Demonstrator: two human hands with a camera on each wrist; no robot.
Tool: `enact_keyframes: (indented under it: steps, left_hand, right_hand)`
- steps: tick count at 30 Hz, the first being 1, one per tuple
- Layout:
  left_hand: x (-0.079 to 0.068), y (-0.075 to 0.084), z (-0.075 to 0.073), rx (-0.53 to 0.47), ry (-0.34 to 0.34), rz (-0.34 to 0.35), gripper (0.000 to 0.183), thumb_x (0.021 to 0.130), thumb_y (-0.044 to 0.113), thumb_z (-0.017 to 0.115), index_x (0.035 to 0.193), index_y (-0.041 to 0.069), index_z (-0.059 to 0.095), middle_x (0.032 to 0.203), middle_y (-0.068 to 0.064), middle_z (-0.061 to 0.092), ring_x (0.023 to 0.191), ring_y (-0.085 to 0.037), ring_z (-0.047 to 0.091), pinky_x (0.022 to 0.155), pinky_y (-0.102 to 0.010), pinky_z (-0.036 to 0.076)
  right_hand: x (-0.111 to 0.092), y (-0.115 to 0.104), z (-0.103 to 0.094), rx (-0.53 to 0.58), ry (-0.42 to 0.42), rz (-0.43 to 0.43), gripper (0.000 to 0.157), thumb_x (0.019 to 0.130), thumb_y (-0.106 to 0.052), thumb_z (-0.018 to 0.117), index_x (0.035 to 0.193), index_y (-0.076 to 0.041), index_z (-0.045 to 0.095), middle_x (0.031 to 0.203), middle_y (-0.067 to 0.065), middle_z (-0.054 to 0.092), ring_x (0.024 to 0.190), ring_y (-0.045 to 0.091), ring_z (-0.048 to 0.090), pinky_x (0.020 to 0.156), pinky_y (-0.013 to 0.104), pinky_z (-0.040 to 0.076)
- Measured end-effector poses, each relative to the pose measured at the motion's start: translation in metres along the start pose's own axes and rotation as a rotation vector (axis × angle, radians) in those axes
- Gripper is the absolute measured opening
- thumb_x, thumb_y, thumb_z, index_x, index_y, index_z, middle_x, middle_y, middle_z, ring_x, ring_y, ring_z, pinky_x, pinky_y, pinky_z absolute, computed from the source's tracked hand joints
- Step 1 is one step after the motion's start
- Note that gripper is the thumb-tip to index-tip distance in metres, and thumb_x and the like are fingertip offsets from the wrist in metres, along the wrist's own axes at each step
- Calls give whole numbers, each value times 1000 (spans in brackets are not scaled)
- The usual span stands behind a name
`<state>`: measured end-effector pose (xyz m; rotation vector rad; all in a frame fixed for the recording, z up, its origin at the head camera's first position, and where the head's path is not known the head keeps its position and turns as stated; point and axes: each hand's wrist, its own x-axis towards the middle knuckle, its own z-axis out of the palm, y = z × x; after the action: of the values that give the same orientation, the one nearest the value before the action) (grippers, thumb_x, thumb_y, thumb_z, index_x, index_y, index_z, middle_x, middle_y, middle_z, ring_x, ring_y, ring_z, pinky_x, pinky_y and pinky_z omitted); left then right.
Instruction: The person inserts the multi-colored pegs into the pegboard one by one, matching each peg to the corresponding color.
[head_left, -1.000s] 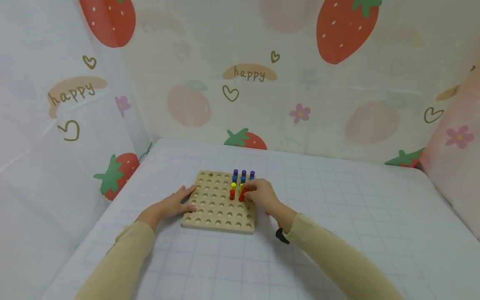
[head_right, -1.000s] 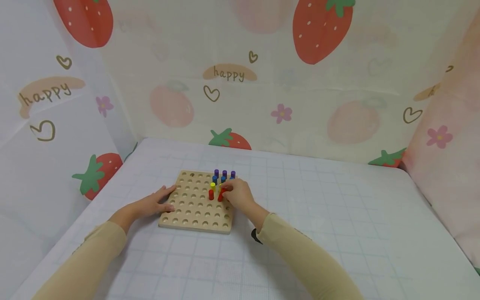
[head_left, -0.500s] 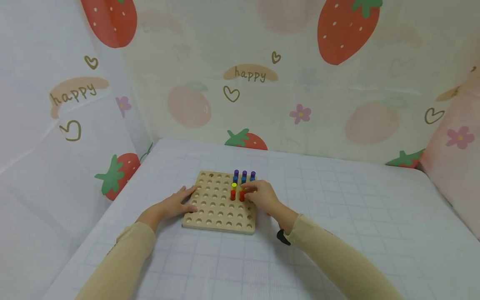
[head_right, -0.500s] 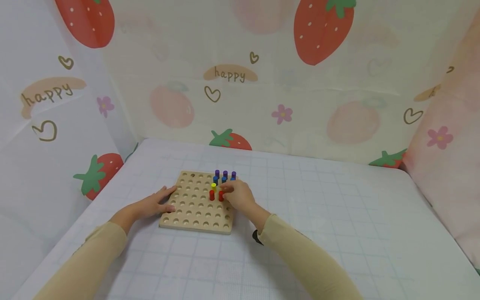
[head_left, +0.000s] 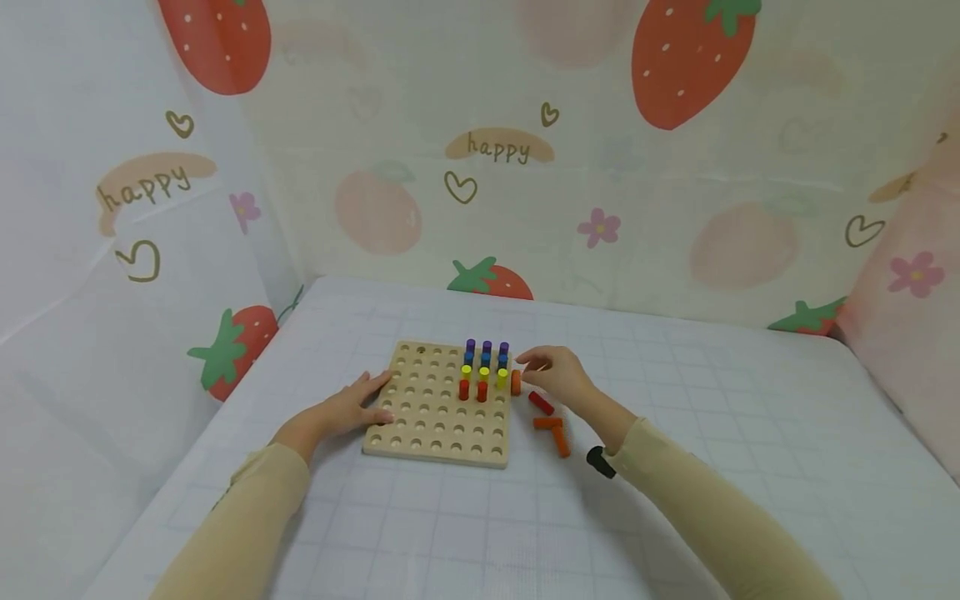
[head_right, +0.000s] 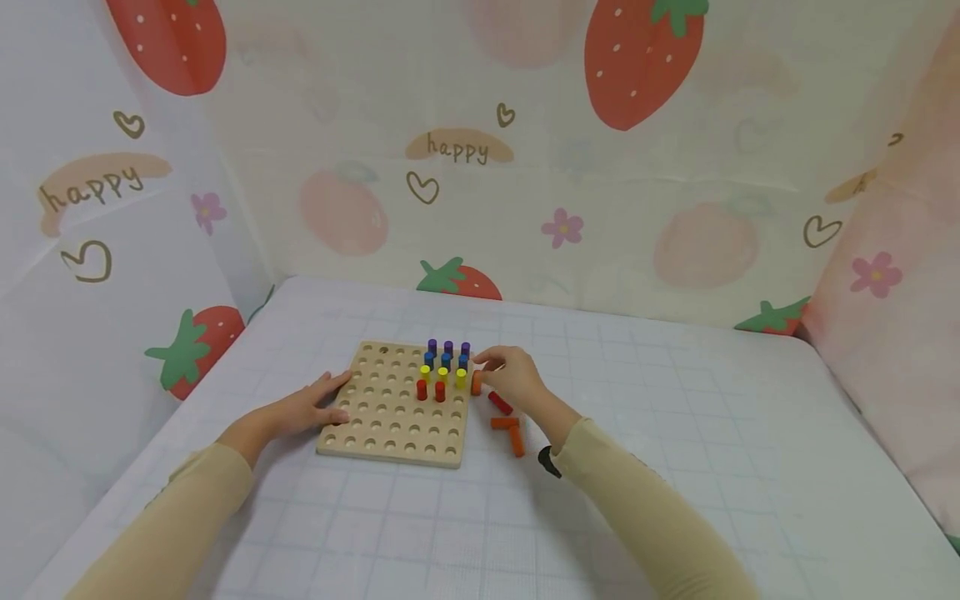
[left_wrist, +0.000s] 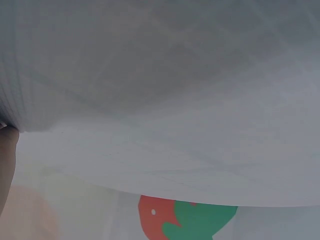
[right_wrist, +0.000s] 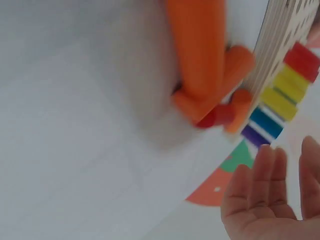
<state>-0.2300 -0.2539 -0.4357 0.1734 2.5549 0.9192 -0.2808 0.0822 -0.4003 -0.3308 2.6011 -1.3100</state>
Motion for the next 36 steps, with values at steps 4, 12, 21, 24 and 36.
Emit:
enact_keyframes:
  steps: [4,12,21,24,36]
  left_hand:
    - [0,-1,0,-6,-2,-13,89,93,47,61,156,8,13,156,-33,-3,139,-56,-6,108,-69,1]
    - [0,-4,1,-9,-7,8,91,92,49,61,156,6,12,155,-34,-3,139,-57,-6,107,-69,1]
    - [0,-4,0,12,0,-2,91,91,50,61,155,6,14,155,-34,-2,139,-57,-4,107,-70,2]
    - [-1,-3,0,5,-6,-8,93,90,52,62,156,7,13,155,-34,-2,139,-56,-5,107,-70,2]
    - [0,0,1,9,-3,-10,94,90,52,62,156,7,13,155,-34,-2,139,-56,-4,107,-70,3]
  right_hand:
    - [5,8,-11,-35,-68,59,29,91,-5,65,121,-2,67,115,18,60,100,29,55,85,36,51]
    - [14,27,-22,-180,-269,152,41,88,-9,70,128,-11,65,106,11,59,95,24,49,78,31,44]
    - [22,32,-22,-176,-347,123,41,86,-7,73,125,-12,68,89,6,54,81,20,46,67,28,35]
    - [23,31,-21,-195,-374,123,34,86,-7,73,119,-12,71,87,6,54,81,19,47,68,28,35]
    - [21,34,-19,-201,-357,65,21,82,4,74,100,-5,70,84,4,57,78,17,50,69,25,42]
